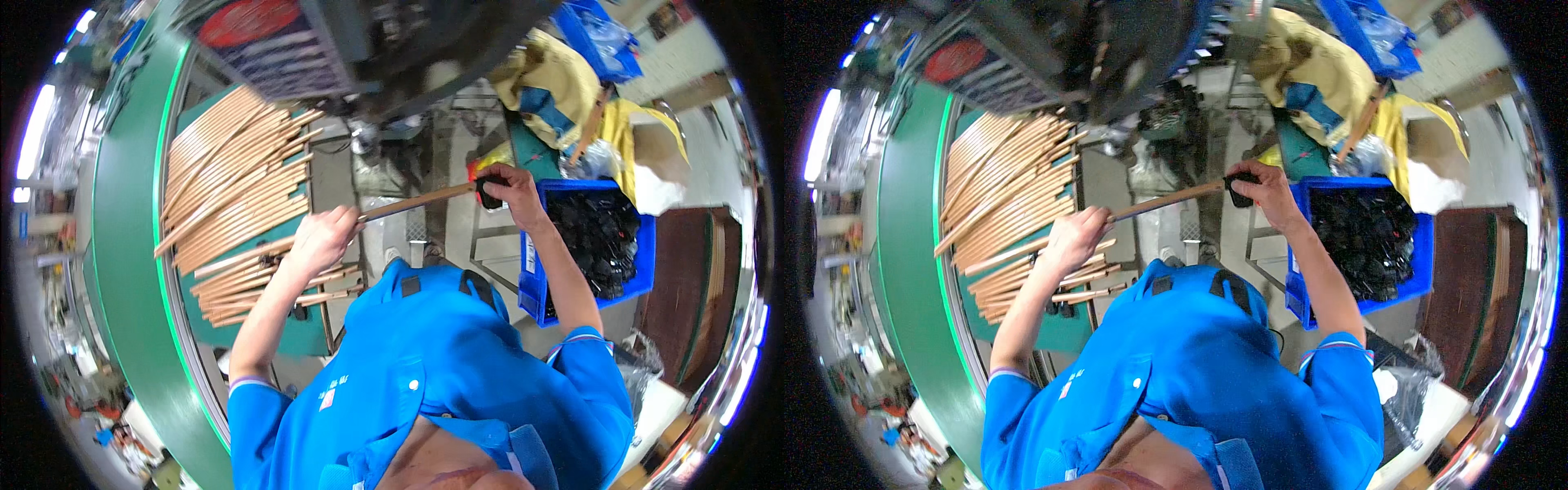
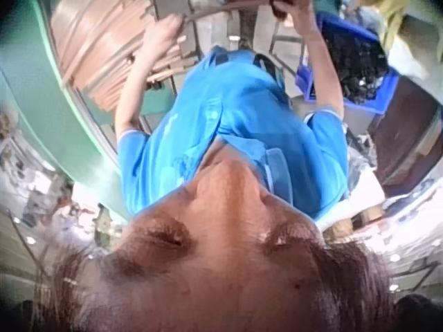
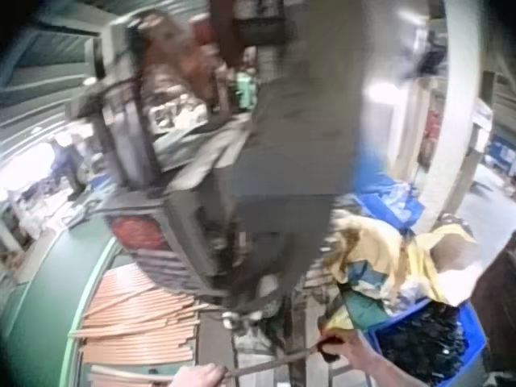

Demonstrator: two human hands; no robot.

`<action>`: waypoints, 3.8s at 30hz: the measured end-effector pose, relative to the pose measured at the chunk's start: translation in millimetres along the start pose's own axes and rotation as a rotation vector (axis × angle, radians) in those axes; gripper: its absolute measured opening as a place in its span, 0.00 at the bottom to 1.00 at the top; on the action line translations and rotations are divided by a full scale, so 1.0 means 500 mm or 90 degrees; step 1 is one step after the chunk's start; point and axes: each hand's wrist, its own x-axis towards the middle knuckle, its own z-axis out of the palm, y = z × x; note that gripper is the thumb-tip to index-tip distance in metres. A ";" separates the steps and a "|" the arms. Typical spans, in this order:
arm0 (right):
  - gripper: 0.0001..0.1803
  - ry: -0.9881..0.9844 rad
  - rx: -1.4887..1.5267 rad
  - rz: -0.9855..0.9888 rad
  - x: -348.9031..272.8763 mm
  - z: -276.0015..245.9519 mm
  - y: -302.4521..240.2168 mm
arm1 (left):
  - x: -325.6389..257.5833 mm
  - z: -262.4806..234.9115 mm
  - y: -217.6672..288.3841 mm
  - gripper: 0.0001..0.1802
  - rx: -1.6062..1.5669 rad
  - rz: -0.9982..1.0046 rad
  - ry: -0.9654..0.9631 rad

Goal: The person repeatedly picks up wooden sticks and black plastic clips, inserts the sticks into a machine fixture, and secures them with the clips. The person then places the assembled sticks onto a green work surface.

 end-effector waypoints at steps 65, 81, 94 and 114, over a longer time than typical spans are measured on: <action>0.24 0.112 -0.758 -0.274 0.510 0.119 0.223 | 0.163 -0.062 -0.175 0.10 0.003 -0.164 -0.004; 0.17 0.106 -0.722 -0.240 0.557 0.035 0.280 | -0.491 0.120 -0.325 0.11 -0.064 -0.266 0.007; 0.14 -0.064 0.083 -0.074 0.346 0.155 0.018 | -0.478 0.221 -0.551 0.11 0.240 -0.471 0.097; 0.12 0.320 -0.319 -0.084 0.051 0.007 0.034 | -0.380 0.015 -0.419 0.05 0.299 -0.272 -0.115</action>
